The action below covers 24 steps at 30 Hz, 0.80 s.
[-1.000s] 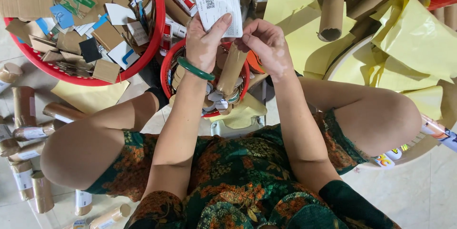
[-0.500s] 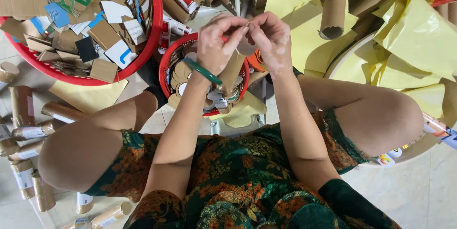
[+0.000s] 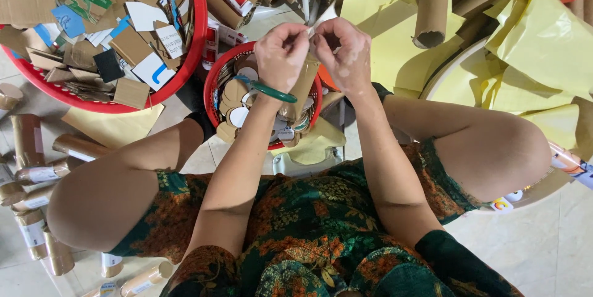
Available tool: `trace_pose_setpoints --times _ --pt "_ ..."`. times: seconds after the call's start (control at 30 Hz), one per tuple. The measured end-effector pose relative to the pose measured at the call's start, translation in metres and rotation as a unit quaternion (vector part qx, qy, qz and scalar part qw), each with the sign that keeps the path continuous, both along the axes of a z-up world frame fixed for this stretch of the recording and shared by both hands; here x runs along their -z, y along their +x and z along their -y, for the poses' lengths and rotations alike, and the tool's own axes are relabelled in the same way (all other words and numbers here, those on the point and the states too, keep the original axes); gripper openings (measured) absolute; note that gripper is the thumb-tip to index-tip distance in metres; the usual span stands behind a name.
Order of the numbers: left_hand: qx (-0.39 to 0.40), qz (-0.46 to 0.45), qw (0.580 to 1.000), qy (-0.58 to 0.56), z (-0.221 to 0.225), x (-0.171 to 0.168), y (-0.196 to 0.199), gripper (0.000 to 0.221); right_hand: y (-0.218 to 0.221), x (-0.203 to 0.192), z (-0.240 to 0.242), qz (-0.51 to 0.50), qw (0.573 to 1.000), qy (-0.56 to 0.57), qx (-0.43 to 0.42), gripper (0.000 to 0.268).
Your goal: Wrapping cardboard tubes with paper and securing them with tape.
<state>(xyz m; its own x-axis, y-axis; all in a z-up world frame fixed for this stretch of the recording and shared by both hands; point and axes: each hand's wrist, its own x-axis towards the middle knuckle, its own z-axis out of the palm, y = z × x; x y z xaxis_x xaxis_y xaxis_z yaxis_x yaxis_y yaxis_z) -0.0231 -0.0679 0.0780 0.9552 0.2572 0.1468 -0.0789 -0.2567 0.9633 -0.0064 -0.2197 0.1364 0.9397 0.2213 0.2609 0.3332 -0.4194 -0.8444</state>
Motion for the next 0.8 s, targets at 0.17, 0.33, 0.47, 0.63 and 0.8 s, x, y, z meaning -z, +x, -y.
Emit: trace_pose_setpoints --times 0.17,0.33,0.47,0.63,0.8 --pt "-0.12 -0.071 0.94 -0.313 -0.024 0.023 0.017 0.008 0.016 0.035 0.028 0.043 0.997 -0.042 0.055 0.003" --pt "-0.176 -0.008 0.891 -0.419 -0.075 0.009 0.02 0.008 0.031 0.117 0.087 -0.062 0.983 0.024 0.17 0.006" --pt "-0.123 0.066 0.948 -0.285 -0.072 0.025 0.015 0.009 0.027 0.133 0.093 -0.352 0.819 0.373 0.258 0.022" --pt "0.073 0.125 0.984 0.103 -0.013 0.021 -0.003 0.008 0.014 0.055 0.03 -0.399 0.841 0.362 0.053 0.034" --pt "0.177 0.092 0.962 0.186 -0.002 0.058 -0.015 0.038 0.019 0.093 0.055 -0.197 0.964 0.181 0.008 0.025"
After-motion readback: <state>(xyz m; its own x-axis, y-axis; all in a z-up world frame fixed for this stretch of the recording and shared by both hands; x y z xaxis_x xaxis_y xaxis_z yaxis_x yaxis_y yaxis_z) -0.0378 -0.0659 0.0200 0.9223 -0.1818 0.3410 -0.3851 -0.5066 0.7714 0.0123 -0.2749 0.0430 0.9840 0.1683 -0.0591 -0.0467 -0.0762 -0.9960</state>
